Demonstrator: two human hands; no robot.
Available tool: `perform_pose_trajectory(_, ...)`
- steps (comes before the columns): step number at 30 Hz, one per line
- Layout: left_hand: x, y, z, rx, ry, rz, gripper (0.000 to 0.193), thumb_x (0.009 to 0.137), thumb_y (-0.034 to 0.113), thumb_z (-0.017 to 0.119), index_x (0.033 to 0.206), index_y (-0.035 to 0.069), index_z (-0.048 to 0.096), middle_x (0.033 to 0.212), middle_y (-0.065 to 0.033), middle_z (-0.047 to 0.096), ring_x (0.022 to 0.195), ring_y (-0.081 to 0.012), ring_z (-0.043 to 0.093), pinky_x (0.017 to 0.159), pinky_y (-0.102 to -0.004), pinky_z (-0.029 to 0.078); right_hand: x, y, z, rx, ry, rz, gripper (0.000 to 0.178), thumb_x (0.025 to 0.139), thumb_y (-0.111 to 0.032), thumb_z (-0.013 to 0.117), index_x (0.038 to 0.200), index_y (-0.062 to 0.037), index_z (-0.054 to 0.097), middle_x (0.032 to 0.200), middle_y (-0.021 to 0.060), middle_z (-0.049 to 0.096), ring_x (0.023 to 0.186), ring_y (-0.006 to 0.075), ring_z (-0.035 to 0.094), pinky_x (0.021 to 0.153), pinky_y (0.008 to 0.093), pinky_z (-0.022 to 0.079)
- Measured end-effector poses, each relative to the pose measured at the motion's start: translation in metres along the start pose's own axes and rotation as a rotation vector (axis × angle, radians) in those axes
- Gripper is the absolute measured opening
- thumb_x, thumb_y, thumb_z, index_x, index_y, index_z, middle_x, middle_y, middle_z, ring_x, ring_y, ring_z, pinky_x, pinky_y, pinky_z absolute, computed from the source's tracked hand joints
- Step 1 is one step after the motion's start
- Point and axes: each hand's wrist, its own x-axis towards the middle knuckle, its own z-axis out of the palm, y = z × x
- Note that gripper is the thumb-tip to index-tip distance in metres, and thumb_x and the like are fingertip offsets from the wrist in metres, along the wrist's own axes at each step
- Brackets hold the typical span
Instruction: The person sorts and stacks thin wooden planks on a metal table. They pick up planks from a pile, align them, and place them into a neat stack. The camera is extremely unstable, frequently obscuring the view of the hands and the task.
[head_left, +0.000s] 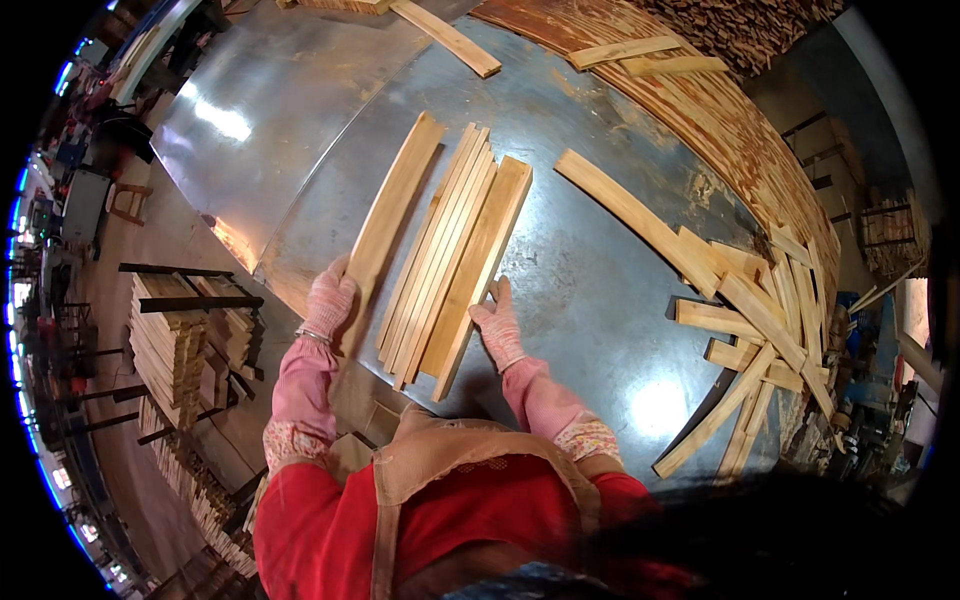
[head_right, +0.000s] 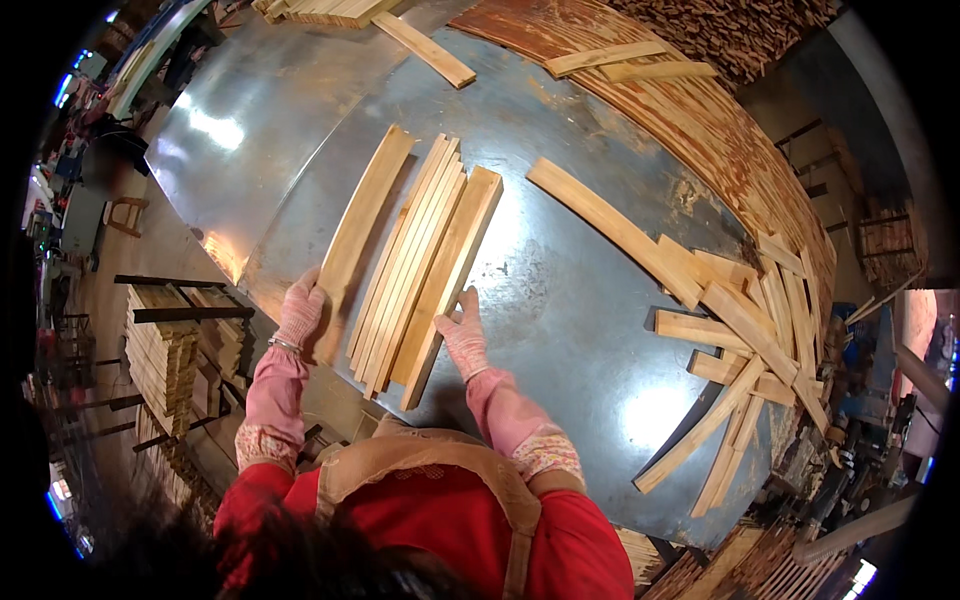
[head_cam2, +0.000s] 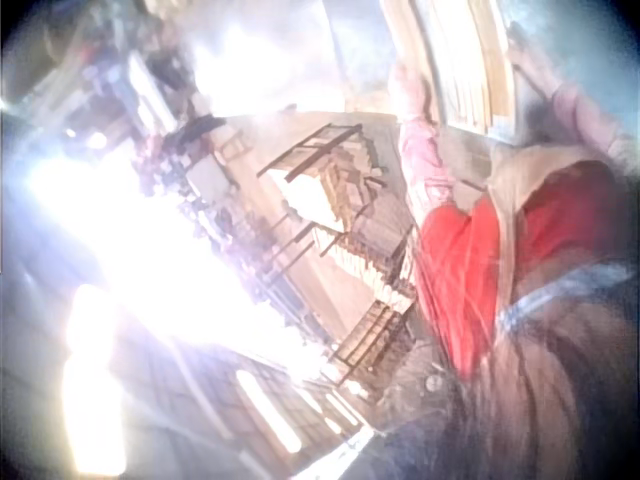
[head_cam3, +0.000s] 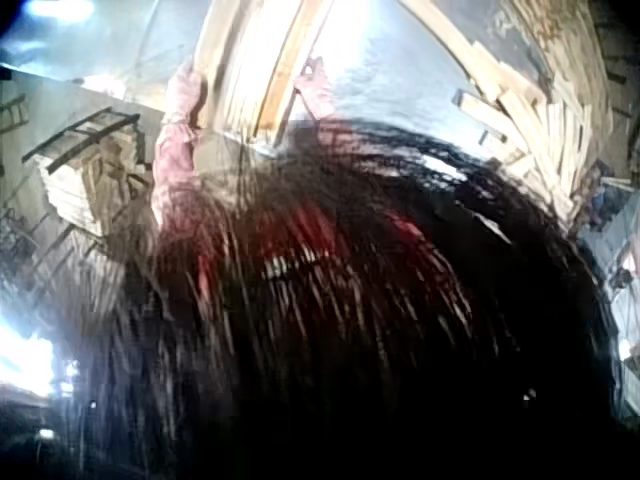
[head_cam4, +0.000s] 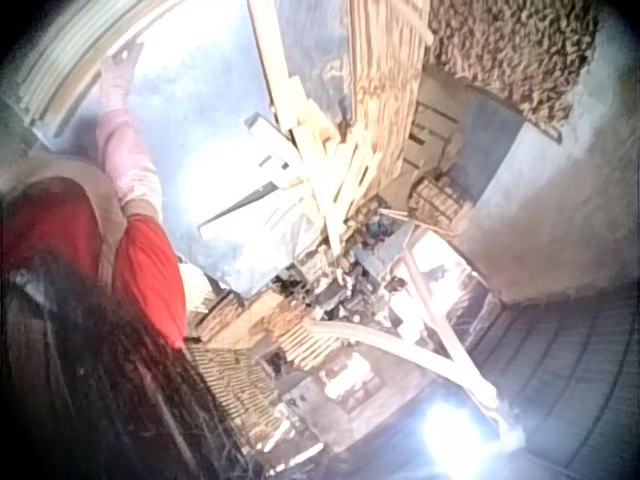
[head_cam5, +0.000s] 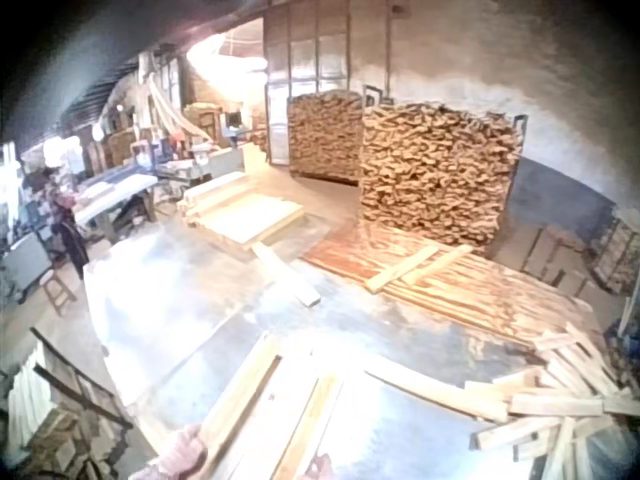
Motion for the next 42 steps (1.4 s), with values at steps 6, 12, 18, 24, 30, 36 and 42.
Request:
perform_pose_trajectory(6,-0.008,-0.024,0.052,0.181,-0.137,-0.153,0.048,0.102,0.029,0.057,0.148,0.013,0.062,0.121,-0.0261,0.075,0.115,-0.0467,0.071,0.100,-0.0528,0.057,0.020,-0.044,0.013,-0.788,0.234,0.158,0.095,0.095,-0.032,0.075,0.170,-0.0027,0.025,0.138,0.0228,0.073,0.124,0.0363,0.072,0.103,0.0449,0.056)
perform_pose_trajectory(12,-0.026,-0.004,0.091,-0.122,-0.084,0.027,0.049,0.103,0.026,0.056,0.151,0.014,0.060,0.133,-0.0256,0.071,0.127,-0.0433,0.066,0.107,-0.0507,0.053,0.053,-0.044,0.012,-0.211,0.228,0.117,0.088,0.092,-0.047,0.077,0.155,0.0064,0.048,0.137,0.0288,0.071,0.121,0.0408,0.073,0.100,0.0465,0.059)
perform_pose_trajectory(18,-0.032,0.081,0.052,0.247,-0.212,-0.092,0.079,0.095,0.046,0.074,0.160,0.007,0.050,0.156,-0.0255,0.056,0.146,-0.0398,0.053,0.119,-0.0472,0.044,0.033,-0.108,0.052,-0.819,0.088,0.172,0.082,0.090,-0.060,0.078,0.139,0.0040,0.061,0.128,0.0274,0.074,0.118,0.0403,0.073,0.103,0.0478,0.055)
perform_pose_trajectory(24,-0.050,0.148,0.097,0.671,-0.342,-0.053,0.125,0.079,0.078,0.075,0.174,0.013,0.028,0.182,-0.0244,0.013,0.166,-0.0539,0.003,0.132,-0.0662,0.002,0.074,-0.097,-0.005,-1.137,-0.095,-0.086,0.073,0.090,-0.056,0.078,0.138,-0.0026,0.063,0.126,0.0216,0.074,0.125,0.0399,0.068,0.107,0.0484,0.053)
perform_pose_trajectory(30,-0.050,0.148,0.105,0.653,-0.335,-0.064,0.122,0.081,0.072,0.076,0.175,0.013,0.025,0.182,-0.0253,0.011,0.166,-0.0533,0.000,0.133,-0.0637,0.000,0.171,-0.184,-0.184,-1.867,0.241,-0.773,0.069,0.092,-0.049,0.076,0.147,-0.0122,0.056,0.143,0.0167,0.064,0.132,0.0387,0.060,0.108,0.0499,0.050)
perform_pose_trajectory(36,-0.052,0.144,0.108,0.670,-0.268,0.002,0.124,0.078,0.070,0.081,0.172,0.009,0.029,0.178,-0.0278,0.018,0.164,-0.0558,0.008,0.134,-0.0641,0.007,0.184,-0.232,-0.155,-1.841,0.108,-0.187,0.070,0.095,-0.051,0.071,0.150,-0.0104,0.056,0.136,0.0167,0.071,0.125,0.0370,0.069,0.101,0.0511,0.055)
perform_pose_trajectory(42,-0.051,0.130,0.117,0.669,-0.231,0.078,0.133,0.074,0.085,0.076,0.172,0.008,0.030,0.179,-0.0293,0.017,0.163,-0.0574,0.007,0.133,-0.0658,0.006,0.092,-0.168,-0.021,-1.449,-0.579,0.136,0.039,0.101,-0.041,0.062,0.120,-0.0089,0.073,0.110,0.0235,0.078,0.106,0.0429,0.075,0.096,0.0555,0.058)
